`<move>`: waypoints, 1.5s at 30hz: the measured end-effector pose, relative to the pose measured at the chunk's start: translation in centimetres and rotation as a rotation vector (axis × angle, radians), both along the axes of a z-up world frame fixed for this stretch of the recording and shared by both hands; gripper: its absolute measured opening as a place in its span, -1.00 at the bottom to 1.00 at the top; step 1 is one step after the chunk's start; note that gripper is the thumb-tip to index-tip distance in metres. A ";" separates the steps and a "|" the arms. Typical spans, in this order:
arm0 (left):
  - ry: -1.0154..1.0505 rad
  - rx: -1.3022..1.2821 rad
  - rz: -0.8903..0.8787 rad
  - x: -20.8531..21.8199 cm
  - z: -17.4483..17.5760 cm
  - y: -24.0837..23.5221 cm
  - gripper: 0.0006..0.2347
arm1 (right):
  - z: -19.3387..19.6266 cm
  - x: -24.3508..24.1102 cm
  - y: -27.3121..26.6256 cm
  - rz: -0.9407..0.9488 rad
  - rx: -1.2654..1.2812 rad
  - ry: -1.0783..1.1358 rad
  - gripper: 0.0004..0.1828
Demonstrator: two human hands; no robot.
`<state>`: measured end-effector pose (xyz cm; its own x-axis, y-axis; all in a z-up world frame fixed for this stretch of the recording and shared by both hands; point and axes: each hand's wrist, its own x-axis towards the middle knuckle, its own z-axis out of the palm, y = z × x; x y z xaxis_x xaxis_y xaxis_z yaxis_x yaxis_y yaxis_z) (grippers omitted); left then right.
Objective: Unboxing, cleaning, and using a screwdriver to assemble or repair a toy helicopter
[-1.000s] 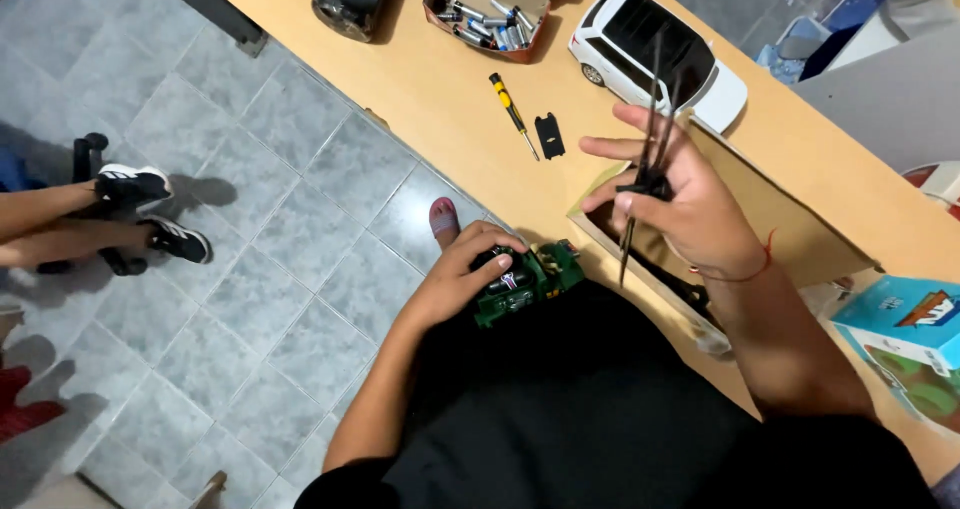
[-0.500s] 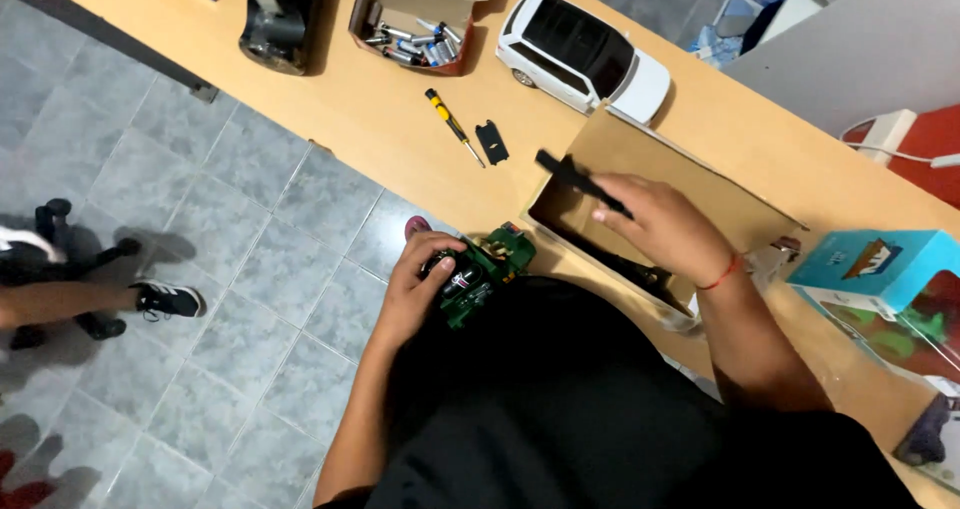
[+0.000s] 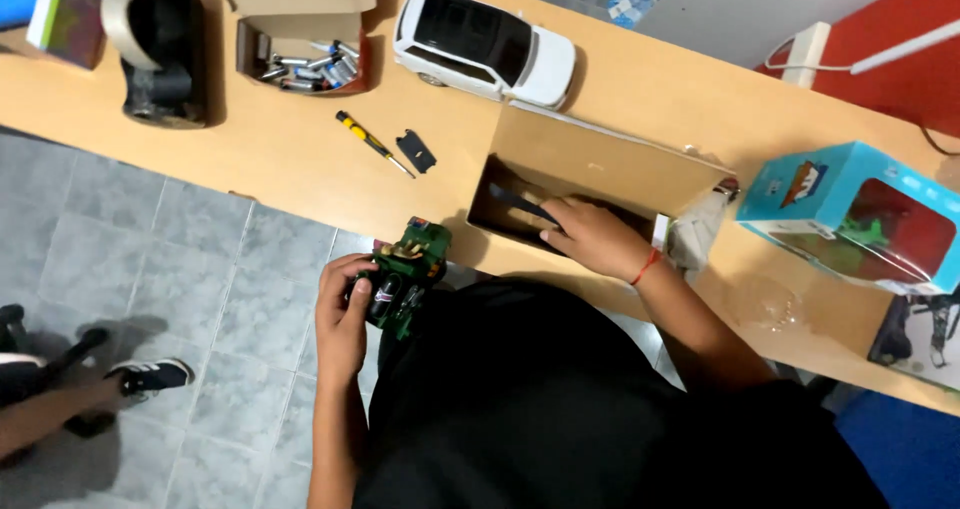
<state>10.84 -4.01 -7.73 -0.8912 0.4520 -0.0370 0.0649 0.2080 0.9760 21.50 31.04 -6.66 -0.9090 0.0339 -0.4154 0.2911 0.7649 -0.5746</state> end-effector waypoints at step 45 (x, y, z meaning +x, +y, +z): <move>-0.254 0.477 -0.033 2.1 2.3 4.6 -0.61 | 2.0 -1.4 -8.5 -0.126 -1.156 0.302 0.18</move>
